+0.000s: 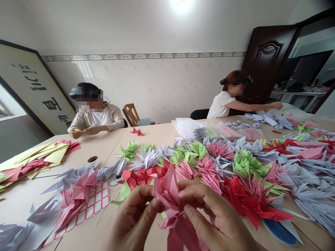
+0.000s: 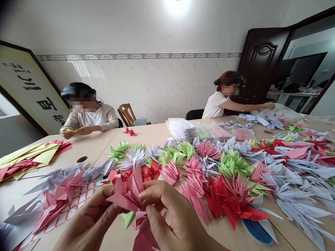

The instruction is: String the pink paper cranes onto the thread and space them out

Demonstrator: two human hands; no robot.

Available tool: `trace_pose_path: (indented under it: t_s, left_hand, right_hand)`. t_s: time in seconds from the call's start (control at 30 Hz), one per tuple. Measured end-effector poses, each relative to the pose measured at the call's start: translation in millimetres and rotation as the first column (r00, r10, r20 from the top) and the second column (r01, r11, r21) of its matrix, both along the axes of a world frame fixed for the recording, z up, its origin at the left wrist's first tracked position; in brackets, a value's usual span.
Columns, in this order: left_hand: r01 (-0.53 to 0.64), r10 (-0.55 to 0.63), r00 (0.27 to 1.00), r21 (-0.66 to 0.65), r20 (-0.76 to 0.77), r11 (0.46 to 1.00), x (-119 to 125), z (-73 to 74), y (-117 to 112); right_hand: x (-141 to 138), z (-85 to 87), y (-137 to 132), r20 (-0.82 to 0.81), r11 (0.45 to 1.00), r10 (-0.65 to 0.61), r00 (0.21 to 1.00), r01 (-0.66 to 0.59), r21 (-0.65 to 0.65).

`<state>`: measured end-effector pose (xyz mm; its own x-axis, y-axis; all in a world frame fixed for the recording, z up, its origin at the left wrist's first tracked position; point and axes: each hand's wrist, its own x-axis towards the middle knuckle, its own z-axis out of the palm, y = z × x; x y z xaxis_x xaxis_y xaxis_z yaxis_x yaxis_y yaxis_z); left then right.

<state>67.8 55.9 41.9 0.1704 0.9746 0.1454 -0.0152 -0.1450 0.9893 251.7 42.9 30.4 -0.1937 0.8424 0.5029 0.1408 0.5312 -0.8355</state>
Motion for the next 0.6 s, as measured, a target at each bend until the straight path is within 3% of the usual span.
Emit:
trace_pose_path:
  t_s: [0.17, 0.47, 0.6]
  left_hand:
    - [-0.018, 0.018, 1.0, 0.034, -0.003, 0.999, 2.6, 2.4, 2.3]
    - [0.039, -0.039, 0.999, -0.048, 0.003, 0.998, 4.1, -2.5, -0.4]
    - [0.006, -0.006, 1.0, -0.029, 0.008, 1.0, 3.4, -3.6, -1.5]
  right_hand:
    - [-2.9, -7.1, 2.2, -0.101, 0.983, 0.094, 0.99, -0.108, -0.147]
    - [-5.2, -2.5, 3.1, -0.066, 0.98, 0.06, 0.996, -0.071, -0.187]
    - [-5.9, 0.0, 3.9, -0.105, 0.972, 0.114, 0.988, -0.133, -0.193]
